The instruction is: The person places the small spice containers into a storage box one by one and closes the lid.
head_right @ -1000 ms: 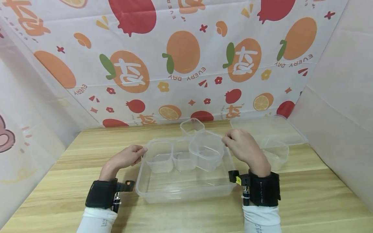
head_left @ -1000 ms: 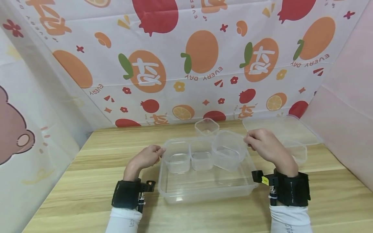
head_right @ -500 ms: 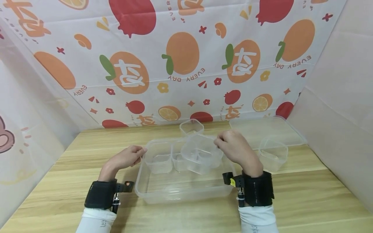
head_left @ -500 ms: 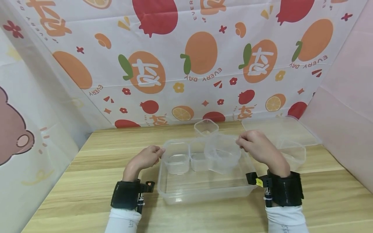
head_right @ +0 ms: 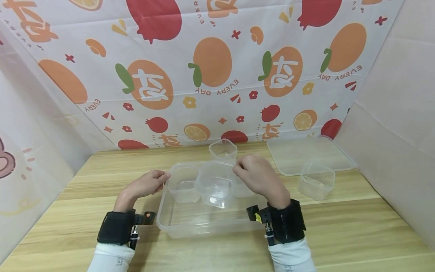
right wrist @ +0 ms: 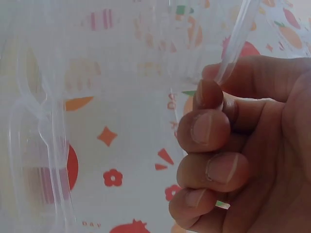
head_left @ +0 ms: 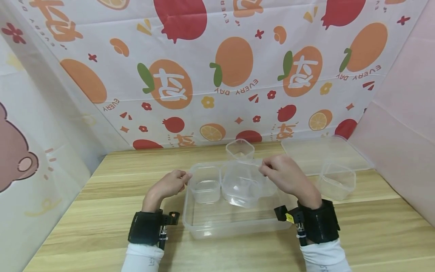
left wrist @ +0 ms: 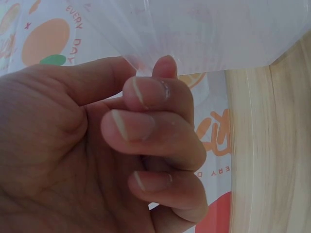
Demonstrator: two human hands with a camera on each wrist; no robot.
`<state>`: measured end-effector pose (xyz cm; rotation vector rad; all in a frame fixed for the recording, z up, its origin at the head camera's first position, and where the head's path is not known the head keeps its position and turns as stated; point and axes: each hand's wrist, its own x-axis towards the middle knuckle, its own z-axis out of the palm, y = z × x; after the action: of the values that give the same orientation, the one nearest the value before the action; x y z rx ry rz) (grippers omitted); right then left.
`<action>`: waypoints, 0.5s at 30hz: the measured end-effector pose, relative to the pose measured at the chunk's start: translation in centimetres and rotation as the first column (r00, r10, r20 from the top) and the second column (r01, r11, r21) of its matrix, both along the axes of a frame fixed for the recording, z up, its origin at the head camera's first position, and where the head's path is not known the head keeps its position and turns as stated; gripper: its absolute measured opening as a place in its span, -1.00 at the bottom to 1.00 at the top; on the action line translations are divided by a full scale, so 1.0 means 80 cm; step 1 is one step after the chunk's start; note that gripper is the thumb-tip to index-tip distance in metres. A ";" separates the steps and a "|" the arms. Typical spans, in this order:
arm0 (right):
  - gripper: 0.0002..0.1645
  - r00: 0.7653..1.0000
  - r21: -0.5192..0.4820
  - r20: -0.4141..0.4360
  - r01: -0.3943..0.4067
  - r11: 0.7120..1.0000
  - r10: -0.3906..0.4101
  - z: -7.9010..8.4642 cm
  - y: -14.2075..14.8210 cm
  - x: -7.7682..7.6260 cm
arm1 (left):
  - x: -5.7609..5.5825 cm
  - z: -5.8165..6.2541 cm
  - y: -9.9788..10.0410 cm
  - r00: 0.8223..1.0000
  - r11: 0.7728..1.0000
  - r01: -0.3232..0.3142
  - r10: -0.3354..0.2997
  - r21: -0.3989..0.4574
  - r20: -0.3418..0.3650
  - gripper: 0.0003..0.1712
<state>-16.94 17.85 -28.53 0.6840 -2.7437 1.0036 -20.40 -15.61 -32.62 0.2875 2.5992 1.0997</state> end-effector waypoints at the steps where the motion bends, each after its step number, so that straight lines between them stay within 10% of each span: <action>1: -0.72 1.000 -0.005 -0.002 -0.005 1.000 0.005 0.000 -0.002 0.000 | 0.000 0.000 0.000 1.000 1.000 0.001 -0.001 -0.001 -0.001 -0.63; 15: -0.70 0.999 -0.005 0.020 -0.050 0.999 0.050 -0.003 -0.030 0.003 | -0.001 0.001 0.001 1.000 1.000 0.007 -0.007 -0.015 -0.020 -0.63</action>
<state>-16.72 15.41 -28.76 0.7493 -2.7532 1.0324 -20.48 -15.55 -32.56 0.3056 2.6212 1.0807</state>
